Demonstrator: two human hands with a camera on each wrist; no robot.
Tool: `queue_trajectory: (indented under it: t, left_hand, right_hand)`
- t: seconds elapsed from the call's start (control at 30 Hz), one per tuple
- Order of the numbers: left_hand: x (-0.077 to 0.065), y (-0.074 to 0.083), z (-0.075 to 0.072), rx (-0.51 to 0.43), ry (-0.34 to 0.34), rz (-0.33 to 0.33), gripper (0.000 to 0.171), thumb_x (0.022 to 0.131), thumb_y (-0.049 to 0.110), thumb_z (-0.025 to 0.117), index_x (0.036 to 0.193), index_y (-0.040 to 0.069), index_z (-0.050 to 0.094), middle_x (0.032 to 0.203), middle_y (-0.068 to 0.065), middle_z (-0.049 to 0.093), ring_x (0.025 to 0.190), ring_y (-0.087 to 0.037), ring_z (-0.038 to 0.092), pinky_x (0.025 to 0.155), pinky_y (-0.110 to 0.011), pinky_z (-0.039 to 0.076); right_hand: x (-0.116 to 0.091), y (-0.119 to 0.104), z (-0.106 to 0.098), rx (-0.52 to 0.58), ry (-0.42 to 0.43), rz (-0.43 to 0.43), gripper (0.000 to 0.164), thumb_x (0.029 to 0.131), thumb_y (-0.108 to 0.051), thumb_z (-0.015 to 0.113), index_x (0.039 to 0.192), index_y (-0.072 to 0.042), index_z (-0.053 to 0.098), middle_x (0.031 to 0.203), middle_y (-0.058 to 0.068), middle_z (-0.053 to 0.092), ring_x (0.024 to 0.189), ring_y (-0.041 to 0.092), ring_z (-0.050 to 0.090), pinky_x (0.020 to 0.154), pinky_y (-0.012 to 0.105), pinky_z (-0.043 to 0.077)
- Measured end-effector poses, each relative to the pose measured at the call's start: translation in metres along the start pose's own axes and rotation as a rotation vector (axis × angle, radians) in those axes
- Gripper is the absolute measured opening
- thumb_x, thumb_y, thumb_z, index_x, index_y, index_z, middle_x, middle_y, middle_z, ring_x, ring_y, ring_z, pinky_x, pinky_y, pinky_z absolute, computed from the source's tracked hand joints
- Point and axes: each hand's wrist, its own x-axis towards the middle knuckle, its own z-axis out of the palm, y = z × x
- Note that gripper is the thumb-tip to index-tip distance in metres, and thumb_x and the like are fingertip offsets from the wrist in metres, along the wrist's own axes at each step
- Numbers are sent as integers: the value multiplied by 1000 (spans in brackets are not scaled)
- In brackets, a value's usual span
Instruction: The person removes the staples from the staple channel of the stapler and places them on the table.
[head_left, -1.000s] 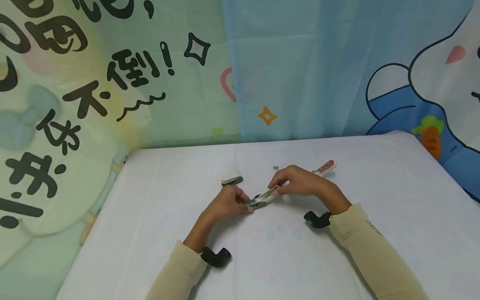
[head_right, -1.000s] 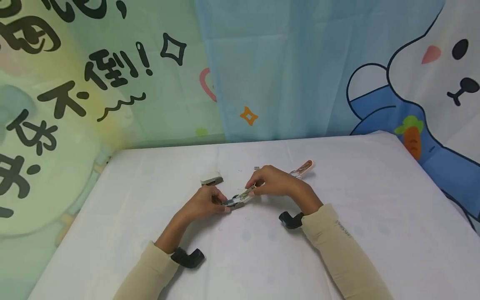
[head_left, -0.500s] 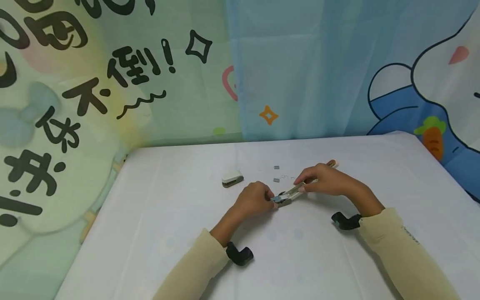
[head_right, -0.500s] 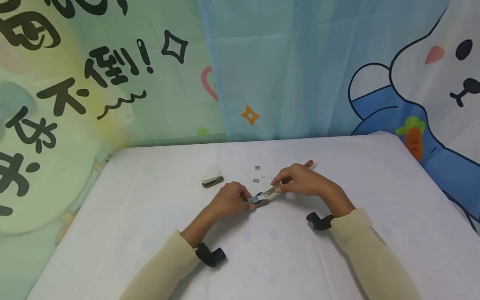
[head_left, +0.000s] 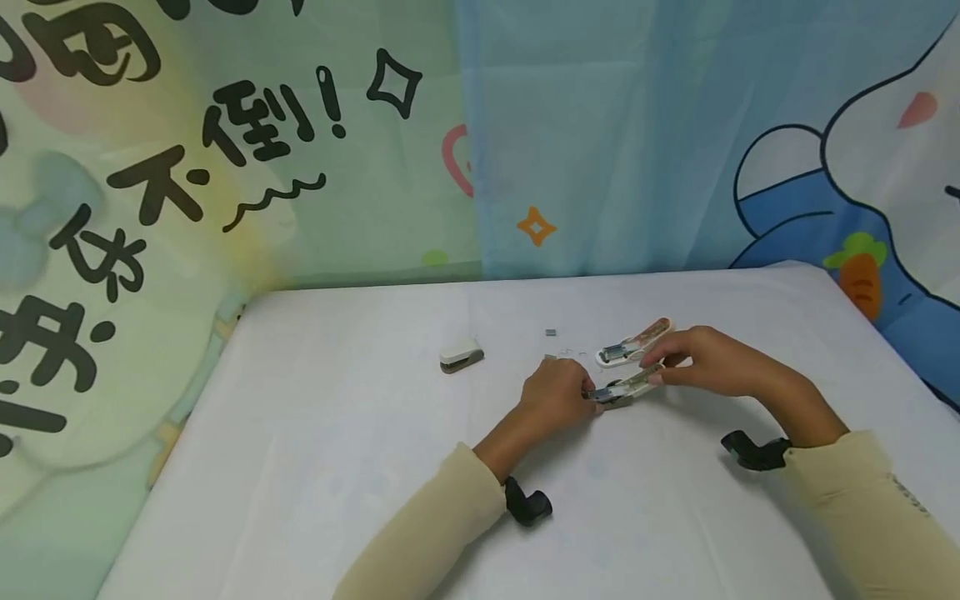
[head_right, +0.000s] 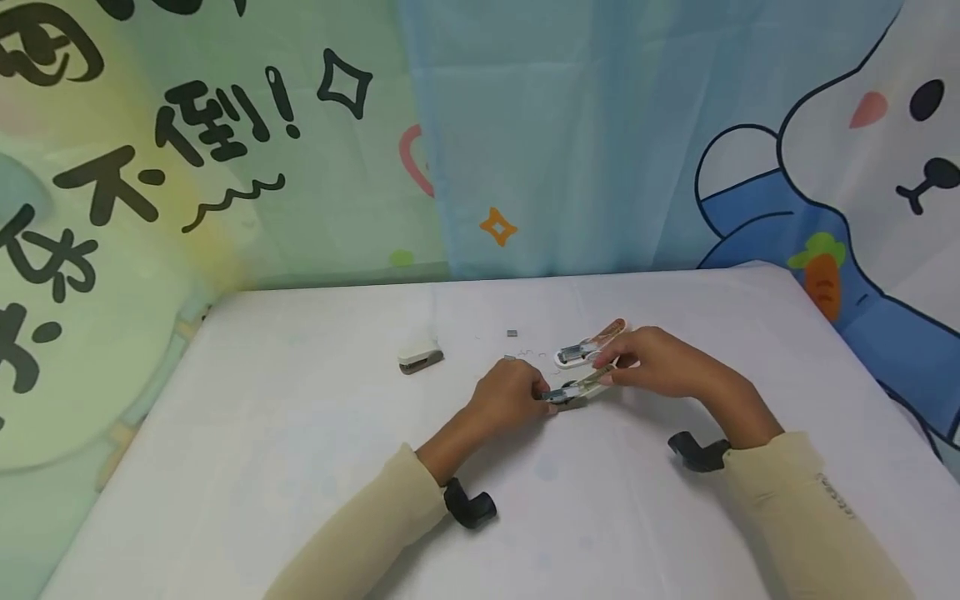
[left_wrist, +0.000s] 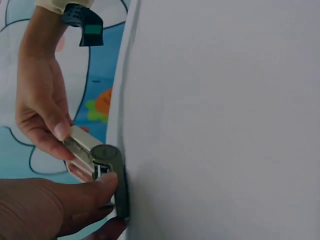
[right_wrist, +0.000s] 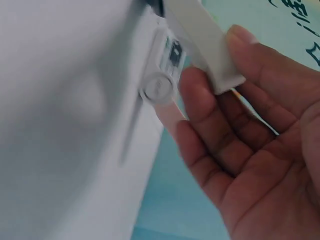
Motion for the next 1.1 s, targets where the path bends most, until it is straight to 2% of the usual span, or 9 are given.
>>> queue_trajectory:
  t: [0.1,0.17,0.3,0.47,0.63,0.77,0.87,1.0,1.1]
  left_hand:
    - [5,8,2,5,2,50,16,79,32,82,86,19,77,77,13,63,72,-5,52,60,-23,45]
    - [8,12,2,18,14,70,16,80,32,81,87,19,77,80,11,63,74,-8,52,54,-23,42]
    - [15,15,3,47,27,61,17,81,34,81,91,22,77,89,9,65,81,-11,52,54,-24,41]
    - [20,11,5,-19,-46,73,19,82,32,80,95,19,76,91,10,64,75,-3,52,58,-20,42]
    - [20,7,4,-99,-94,98,23,83,29,79,103,17,75,91,11,64,74,-1,52,62,-18,41]
    - [17,3,-2,-148,-113,121,25,84,27,78,106,15,74,90,10,65,75,-2,54,62,-19,42]
    - [16,-5,-9,-186,-89,159,24,86,26,76,107,13,74,89,9,65,75,-2,55,62,-18,43]
    - [11,-20,-25,-207,5,221,20,90,22,72,107,11,74,91,7,65,81,-3,57,66,-17,43]
    - [5,-33,-41,-206,84,240,19,92,20,70,106,9,75,95,2,66,86,-8,59,70,-18,45]
  right_hand:
    - [-6,1,-8,-27,5,-2,22,85,-13,75,106,-6,73,103,4,69,92,21,62,76,39,51]
    - [-8,2,-12,-45,20,10,22,85,-12,76,106,-5,73,104,5,69,92,22,62,77,40,52]
    - [-9,3,-14,-17,-6,78,24,85,-11,75,107,-2,72,100,6,69,87,22,63,71,37,53]
    - [-6,6,-12,12,-87,141,24,87,-11,73,108,0,70,93,3,67,81,20,60,65,32,50]
    - [-2,-4,-15,-54,-116,102,29,89,-14,70,113,2,68,97,2,68,89,21,60,70,34,50]
    - [7,-26,-16,-118,-11,59,34,92,-18,67,119,4,66,97,4,67,87,20,59,69,35,49]
    - [18,-45,-14,-119,95,13,32,96,-17,63,122,2,65,102,7,68,87,21,60,70,37,50]
    - [37,-63,-5,-67,165,-78,29,100,-14,56,125,0,64,111,11,67,92,22,61,77,41,50]
    - [55,-68,6,-28,184,-146,27,100,-10,54,124,0,64,114,11,66,96,23,60,80,42,50]
